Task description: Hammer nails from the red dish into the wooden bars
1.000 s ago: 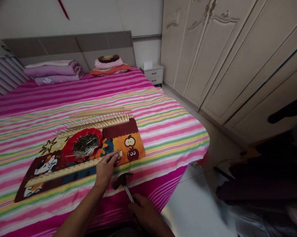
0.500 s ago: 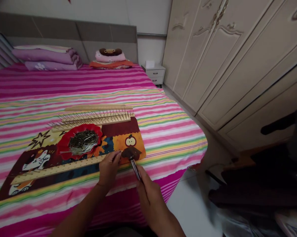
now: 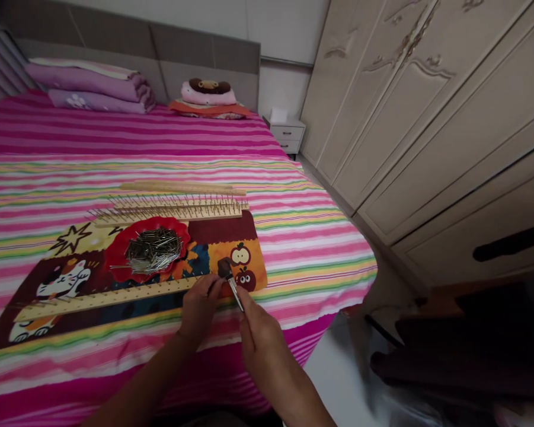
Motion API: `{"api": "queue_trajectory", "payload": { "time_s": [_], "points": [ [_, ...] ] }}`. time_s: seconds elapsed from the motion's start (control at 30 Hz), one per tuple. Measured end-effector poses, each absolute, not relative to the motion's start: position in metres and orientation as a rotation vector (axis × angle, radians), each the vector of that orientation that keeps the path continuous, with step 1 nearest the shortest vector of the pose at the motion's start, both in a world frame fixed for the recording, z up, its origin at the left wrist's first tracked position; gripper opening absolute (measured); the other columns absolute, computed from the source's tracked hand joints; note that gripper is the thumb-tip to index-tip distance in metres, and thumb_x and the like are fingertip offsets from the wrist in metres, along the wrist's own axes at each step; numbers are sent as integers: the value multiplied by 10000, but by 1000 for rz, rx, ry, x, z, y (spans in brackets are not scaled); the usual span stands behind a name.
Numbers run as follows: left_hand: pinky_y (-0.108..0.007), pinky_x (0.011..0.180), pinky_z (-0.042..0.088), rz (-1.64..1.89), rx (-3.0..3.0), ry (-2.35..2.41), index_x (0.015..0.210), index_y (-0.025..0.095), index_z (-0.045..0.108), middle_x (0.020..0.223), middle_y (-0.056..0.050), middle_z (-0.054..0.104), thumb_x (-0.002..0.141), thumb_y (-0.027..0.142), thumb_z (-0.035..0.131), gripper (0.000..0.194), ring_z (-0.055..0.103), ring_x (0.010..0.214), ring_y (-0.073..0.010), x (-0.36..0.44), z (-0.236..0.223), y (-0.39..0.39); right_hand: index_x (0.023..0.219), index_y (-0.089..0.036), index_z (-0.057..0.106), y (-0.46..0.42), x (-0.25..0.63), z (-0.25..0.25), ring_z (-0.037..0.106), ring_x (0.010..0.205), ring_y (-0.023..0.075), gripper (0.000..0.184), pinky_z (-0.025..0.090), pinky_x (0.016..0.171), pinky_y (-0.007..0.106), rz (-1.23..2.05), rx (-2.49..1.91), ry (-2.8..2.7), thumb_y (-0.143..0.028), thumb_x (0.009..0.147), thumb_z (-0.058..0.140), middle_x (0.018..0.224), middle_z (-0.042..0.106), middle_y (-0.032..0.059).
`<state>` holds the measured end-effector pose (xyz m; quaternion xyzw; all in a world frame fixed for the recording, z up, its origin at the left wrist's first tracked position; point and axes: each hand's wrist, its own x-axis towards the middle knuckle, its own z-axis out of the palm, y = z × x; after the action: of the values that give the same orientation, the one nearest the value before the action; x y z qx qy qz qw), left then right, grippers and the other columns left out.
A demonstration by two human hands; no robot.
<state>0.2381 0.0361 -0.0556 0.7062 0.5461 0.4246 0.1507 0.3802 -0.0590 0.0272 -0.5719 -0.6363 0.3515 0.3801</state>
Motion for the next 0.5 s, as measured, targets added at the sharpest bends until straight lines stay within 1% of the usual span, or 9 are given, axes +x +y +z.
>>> {"api": "queue_trajectory", "payload": {
  "time_s": [0.07,0.13,0.2,0.23,0.3,0.37,0.4,0.47,0.5],
  "points": [
    [-249,708,480,1228,1991,1555,789,206,639,753,-18,674,862,279,472,196,621,727,-138,238,-55,37,1414,-198,406,-63,382,30,658,959,192,496,489,904,320,885,-1486,-1554,-196,918,383,1238,632,95],
    [-264,751,488,1228,1946,1540,815,205,648,793,-30,689,852,286,484,187,634,767,-149,238,-55,37,1413,-207,410,-69,383,29,659,831,180,490,517,805,295,906,-1519,-1448,-246,925,394,1172,653,86],
    [-284,797,489,1213,1908,1531,854,207,655,855,-42,701,841,296,498,181,643,822,-162,237,-55,35,1403,-201,430,-75,384,24,617,672,160,492,517,655,262,1000,-1547,-1291,-303,922,417,978,685,65],
    [-292,816,489,1206,1894,1530,877,210,656,889,-46,704,838,300,500,184,644,850,-168,235,-55,33,1396,-198,441,-79,383,19,582,607,149,499,498,588,246,1066,-1555,-1190,-332,915,435,857,672,43],
    [-300,827,490,1203,1889,1528,902,218,656,919,-49,705,838,301,492,194,645,875,-172,229,-53,27,1382,-203,463,-88,380,5,509,516,134,533,436,481,219,1204,-1556,-963,-396,886,487,657,581,-11],
    [-291,809,493,1206,1926,1533,894,224,658,895,-48,703,846,298,473,205,646,854,-167,220,-46,23,1377,-228,466,-98,374,-14,450,453,118,584,364,402,203,1311,-1540,-757,-457,845,538,610,528,-37],
    [-284,796,493,1208,1955,1549,888,222,659,874,-48,701,850,298,465,211,645,835,-163,214,-41,23,1385,-251,451,-103,371,-25,425,419,113,616,329,370,199,1367,-1532,-683,-494,827,549,589,517,-48],
    [-273,783,488,1207,2026,1620,889,215,661,862,-51,696,853,303,459,223,640,822,-161,198,-25,28,1392,-256,441,-112,366,-47,479,448,133,672,388,416,212,1430,-1473,-609,-528,795,583,555,536,-46],
    [-270,784,484,1195,2056,1682,899,210,663,871,-53,694,852,304,460,228,636,829,-162,188,-16,34,1383,-255,457,-114,364,-58,519,480,143,683,426,454,225,1455,-1446,-580,-541,779,598,589,581,-29]
  ]
}}
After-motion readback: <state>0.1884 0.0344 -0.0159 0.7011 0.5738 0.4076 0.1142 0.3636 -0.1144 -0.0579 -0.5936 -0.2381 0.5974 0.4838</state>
